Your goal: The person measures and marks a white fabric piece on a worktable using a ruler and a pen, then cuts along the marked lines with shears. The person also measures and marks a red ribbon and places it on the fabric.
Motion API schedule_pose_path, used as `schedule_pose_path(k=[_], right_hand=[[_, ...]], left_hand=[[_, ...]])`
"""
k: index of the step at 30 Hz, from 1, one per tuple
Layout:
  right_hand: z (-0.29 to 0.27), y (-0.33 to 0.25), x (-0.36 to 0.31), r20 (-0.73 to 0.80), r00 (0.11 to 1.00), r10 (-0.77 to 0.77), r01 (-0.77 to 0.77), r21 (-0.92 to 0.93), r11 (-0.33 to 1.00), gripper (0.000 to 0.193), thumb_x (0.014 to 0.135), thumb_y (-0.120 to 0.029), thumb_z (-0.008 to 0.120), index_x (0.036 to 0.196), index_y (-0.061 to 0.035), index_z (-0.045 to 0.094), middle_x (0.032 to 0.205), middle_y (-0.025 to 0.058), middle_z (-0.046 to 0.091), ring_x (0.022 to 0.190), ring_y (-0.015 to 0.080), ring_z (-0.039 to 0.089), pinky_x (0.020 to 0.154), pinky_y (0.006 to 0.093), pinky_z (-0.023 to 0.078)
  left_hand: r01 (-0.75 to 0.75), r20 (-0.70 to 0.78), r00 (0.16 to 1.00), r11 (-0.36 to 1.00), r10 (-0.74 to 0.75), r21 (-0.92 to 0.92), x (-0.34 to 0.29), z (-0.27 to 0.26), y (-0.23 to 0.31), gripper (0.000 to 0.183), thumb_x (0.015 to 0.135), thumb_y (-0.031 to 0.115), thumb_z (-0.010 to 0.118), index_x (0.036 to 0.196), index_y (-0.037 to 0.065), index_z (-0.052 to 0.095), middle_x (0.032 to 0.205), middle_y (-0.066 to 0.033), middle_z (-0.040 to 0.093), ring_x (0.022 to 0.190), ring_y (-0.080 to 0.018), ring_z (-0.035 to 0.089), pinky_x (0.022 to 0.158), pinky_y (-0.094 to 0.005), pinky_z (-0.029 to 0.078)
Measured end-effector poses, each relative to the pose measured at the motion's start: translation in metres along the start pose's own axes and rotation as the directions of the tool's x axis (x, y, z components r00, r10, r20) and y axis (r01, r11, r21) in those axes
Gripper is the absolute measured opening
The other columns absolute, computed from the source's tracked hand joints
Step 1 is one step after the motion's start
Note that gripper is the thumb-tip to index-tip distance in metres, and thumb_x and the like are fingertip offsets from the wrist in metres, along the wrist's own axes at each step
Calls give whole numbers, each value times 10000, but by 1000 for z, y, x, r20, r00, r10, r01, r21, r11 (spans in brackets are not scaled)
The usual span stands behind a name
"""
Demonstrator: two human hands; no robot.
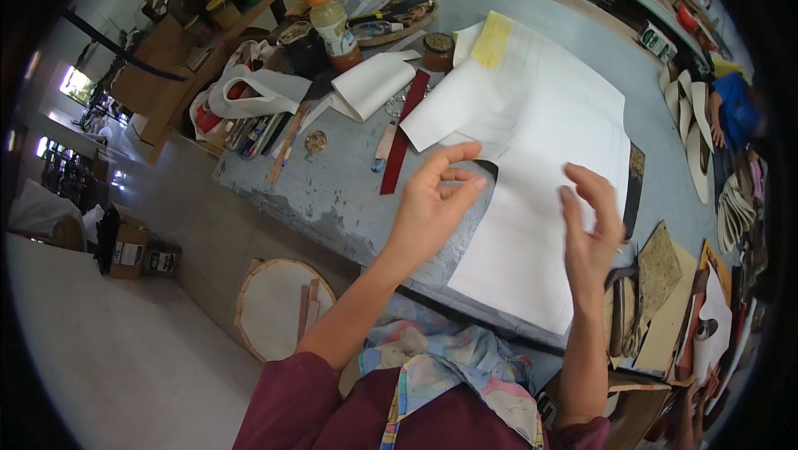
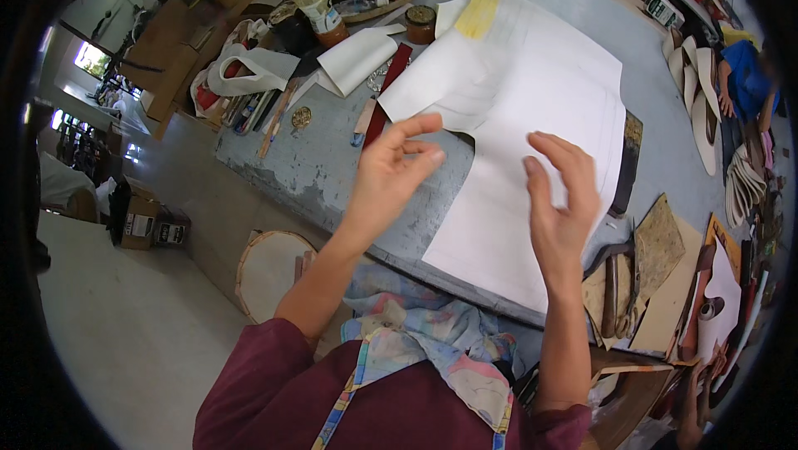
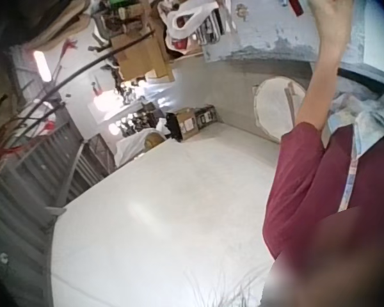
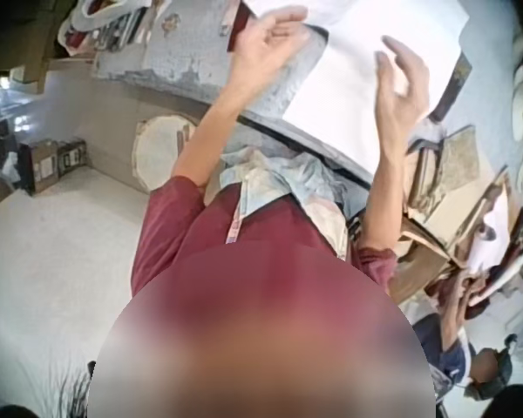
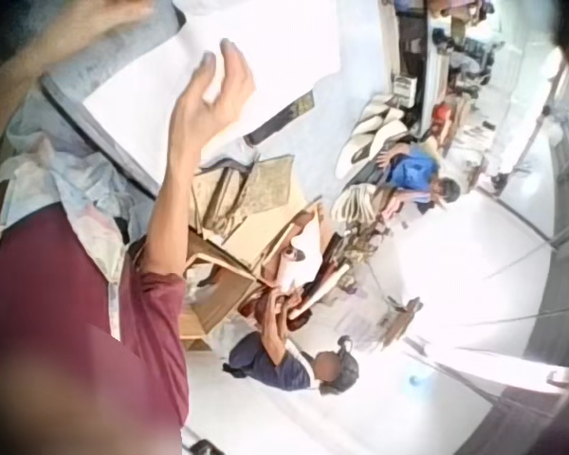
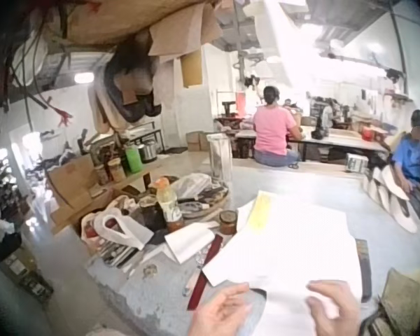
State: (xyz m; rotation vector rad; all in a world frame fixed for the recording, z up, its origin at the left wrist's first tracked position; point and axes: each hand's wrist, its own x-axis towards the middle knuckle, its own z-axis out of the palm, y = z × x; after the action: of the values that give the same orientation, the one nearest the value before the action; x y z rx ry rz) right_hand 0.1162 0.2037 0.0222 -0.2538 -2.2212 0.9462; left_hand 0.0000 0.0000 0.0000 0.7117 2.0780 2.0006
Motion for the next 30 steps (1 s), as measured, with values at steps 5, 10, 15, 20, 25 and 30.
schedule_pose_path(k=[5,10,15,20,25,30], right_hand=[[46,73,4,215,975,62,24,-374,927,464,1064,-296,709,1498,-134,675,1647,174,533,1604,418,364,1296,553,310],[54,93,-5,292,929,227,42,-692,721,634,1115,-478,577,1679,-205,482,1779,158,355,1667,435,222,1352,614,120],[54,91,-8,281,923,262,21,-719,695,642,1126,-499,551,1698,-226,450,1802,128,320,1677,422,198,1357,611,104],[49,97,-2,249,915,319,-19,-761,648,638,1146,-540,483,1709,-243,435,1805,114,316,1683,404,190,1361,601,88],[49,99,-6,261,926,274,20,-757,653,679,1122,-553,533,1713,-238,427,1811,113,300,1684,413,178,1356,615,89],[54,100,-6,253,934,251,39,-772,634,707,1101,-548,580,1717,-242,416,1810,118,297,1682,420,174,1352,626,93]], left_hand=[[-173,12,947,476,322,862,47,-13,-85,665,927,218,821,1528,49,593,1543,-192,582,1399,-412,505,1213,-549,354],[-80,-51,967,491,249,867,90,-34,-117,527,944,261,809,1422,84,672,1335,-100,697,1212,-336,584,1026,-496,432],[-82,-33,973,472,230,878,118,-39,-118,320,956,241,791,1241,96,767,1188,-86,727,1167,-323,628,1019,-489,463],[-227,-71,930,716,360,660,120,-35,-111,241,981,181,758,1188,58,772,1095,-124,737,996,-326,714,909,-459,570],[23,-122,988,689,95,724,115,-84,-108,307,951,197,807,1218,50,775,1017,-109,750,916,-302,731,839,-443,580],[41,-129,988,658,86,752,120,-79,-109,409,891,192,866,1251,23,769,988,-105,762,865,-281,738,821,-421,580]])
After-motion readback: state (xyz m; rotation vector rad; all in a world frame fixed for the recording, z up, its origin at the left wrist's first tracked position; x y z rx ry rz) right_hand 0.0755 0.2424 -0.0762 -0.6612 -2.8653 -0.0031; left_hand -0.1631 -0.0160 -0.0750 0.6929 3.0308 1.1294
